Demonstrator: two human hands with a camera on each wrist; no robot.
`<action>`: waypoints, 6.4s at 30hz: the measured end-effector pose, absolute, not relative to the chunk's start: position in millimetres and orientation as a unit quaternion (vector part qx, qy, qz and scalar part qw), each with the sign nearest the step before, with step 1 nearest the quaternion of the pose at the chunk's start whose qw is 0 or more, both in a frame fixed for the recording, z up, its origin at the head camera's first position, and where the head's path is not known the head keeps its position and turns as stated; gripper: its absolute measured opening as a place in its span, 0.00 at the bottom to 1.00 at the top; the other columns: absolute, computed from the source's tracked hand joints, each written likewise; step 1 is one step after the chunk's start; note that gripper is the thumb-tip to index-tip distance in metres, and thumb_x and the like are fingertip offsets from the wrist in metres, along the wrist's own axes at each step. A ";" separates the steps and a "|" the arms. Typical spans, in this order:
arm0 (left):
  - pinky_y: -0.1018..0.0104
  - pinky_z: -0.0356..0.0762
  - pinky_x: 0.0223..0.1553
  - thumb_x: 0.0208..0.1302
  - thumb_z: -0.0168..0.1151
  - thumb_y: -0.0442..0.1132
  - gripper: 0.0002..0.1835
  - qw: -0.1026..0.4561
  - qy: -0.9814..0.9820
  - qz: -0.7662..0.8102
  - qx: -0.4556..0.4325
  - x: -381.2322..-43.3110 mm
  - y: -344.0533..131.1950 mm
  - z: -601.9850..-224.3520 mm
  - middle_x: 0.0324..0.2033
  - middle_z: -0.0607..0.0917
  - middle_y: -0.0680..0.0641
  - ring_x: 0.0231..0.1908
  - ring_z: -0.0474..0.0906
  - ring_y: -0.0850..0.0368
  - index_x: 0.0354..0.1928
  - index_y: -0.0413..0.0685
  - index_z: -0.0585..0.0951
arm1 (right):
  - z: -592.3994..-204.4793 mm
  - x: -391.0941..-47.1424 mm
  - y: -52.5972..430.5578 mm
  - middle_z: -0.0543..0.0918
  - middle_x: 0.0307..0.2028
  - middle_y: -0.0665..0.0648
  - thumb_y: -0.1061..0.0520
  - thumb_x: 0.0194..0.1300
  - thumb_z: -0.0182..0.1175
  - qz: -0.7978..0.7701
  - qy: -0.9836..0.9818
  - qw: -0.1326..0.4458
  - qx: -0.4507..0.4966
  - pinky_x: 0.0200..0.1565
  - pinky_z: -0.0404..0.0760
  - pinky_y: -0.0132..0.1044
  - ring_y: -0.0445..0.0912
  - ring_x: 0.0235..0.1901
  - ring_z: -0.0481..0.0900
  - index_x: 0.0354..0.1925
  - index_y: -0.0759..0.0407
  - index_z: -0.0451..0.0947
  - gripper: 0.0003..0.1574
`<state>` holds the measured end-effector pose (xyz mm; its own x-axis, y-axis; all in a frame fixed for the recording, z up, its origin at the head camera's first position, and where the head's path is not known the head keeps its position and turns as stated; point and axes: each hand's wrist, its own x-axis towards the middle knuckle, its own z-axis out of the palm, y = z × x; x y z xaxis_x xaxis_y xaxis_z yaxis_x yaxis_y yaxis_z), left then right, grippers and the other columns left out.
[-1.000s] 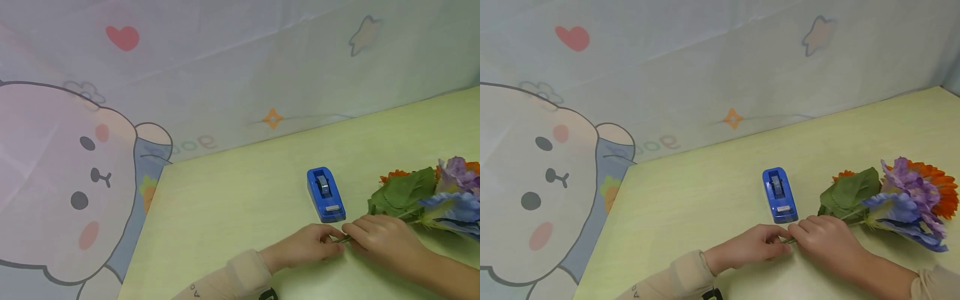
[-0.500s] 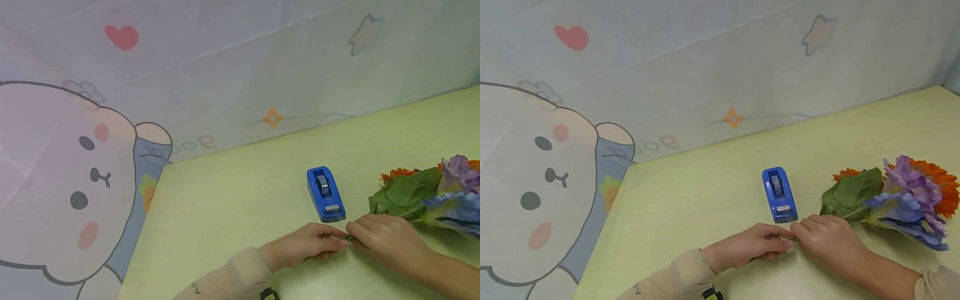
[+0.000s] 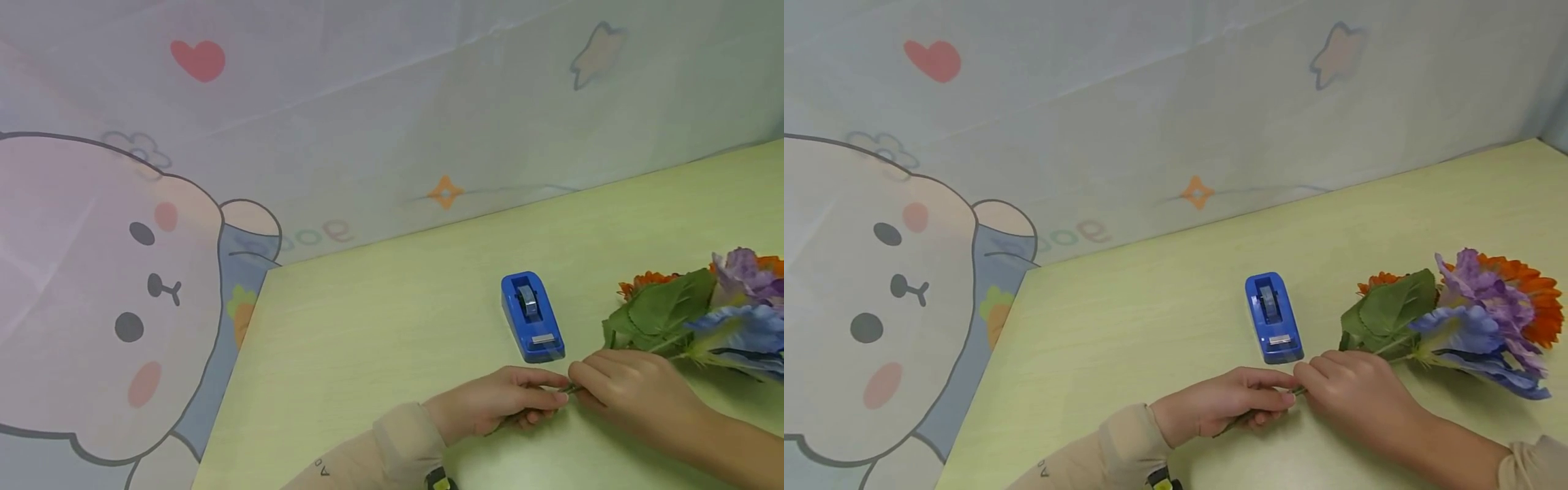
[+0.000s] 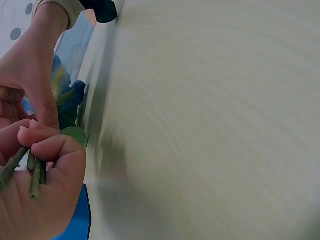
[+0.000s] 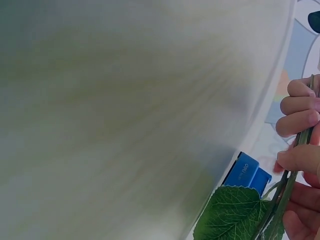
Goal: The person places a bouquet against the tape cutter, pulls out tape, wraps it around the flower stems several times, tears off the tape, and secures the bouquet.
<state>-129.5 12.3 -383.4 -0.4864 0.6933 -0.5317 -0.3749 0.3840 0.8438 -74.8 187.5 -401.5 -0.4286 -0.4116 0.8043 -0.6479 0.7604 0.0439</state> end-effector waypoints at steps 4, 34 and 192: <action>0.74 0.61 0.19 0.66 0.55 0.33 0.20 0.493 0.667 0.548 0.109 -129.2 9.5 -383.6 0.18 0.74 0.53 0.17 0.61 0.65 0.59 0.48 0.75 | -402.9 -74.3 187.4 0.73 0.19 0.43 0.48 0.74 0.34 0.145 -0.831 0.428 0.323 0.17 0.68 0.29 0.38 0.17 0.71 0.22 0.51 0.70 0.26; 0.78 0.66 0.21 0.57 0.63 0.27 0.14 0.341 0.745 0.532 0.216 -124.0 3.3 -384.0 0.20 0.80 0.50 0.19 0.67 0.70 0.47 0.35 0.82 | -395.9 -85.8 215.1 0.78 0.28 0.42 0.37 0.69 0.29 0.167 -0.865 0.285 0.377 0.32 0.75 0.44 0.46 0.33 0.78 0.28 0.46 0.77 0.33; 0.89 0.64 0.27 0.53 0.70 0.37 0.07 -0.001 0.861 0.244 0.445 -130.2 -1.8 -369.8 0.30 0.86 0.57 0.27 0.69 0.82 0.36 0.49 0.87 | -387.5 -84.4 199.6 0.77 0.24 0.46 0.36 0.72 0.29 0.116 -0.868 0.368 0.314 0.29 0.64 0.38 0.44 0.27 0.74 0.27 0.52 0.79 0.38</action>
